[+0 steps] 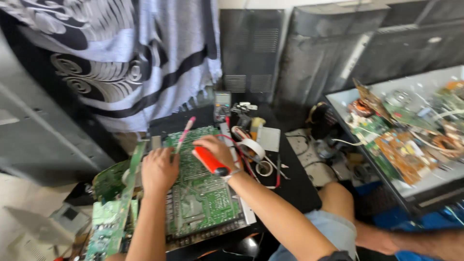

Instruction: Repairing a circuit board by probing components with a multimeter and inspecting with a tool

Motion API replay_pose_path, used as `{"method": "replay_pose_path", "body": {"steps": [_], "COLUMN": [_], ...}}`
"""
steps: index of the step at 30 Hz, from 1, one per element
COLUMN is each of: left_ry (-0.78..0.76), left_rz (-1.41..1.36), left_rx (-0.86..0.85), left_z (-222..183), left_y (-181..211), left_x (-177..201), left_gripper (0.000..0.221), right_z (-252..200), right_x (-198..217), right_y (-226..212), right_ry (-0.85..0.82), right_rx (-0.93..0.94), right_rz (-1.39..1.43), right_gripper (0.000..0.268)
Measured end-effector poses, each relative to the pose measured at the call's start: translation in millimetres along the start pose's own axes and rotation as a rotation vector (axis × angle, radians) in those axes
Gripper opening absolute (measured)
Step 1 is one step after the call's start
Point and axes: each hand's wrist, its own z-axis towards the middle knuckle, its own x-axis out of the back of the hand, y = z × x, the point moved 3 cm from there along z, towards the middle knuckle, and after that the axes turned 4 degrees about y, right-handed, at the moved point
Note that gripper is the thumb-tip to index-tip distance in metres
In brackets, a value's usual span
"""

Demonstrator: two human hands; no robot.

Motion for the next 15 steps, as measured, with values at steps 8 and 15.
{"method": "replay_pose_path", "body": {"steps": [8,15], "left_ry": [-0.049,-0.004], "left_rz": [0.069,0.170], "left_rx": [0.016,0.014], "left_z": [-3.1,-10.5], "left_y": [9.2,6.0], "left_x": [4.6,-3.0], "left_gripper": [0.024,0.017], "right_z": [-6.0,-11.9], "right_x": [5.0,-4.6], "right_y": [-31.0,-9.7], "right_ry": [-0.175,-0.173], "right_rx": [0.071,0.061], "right_rz": [-0.185,-0.163], "right_gripper": [0.020,0.029]}}
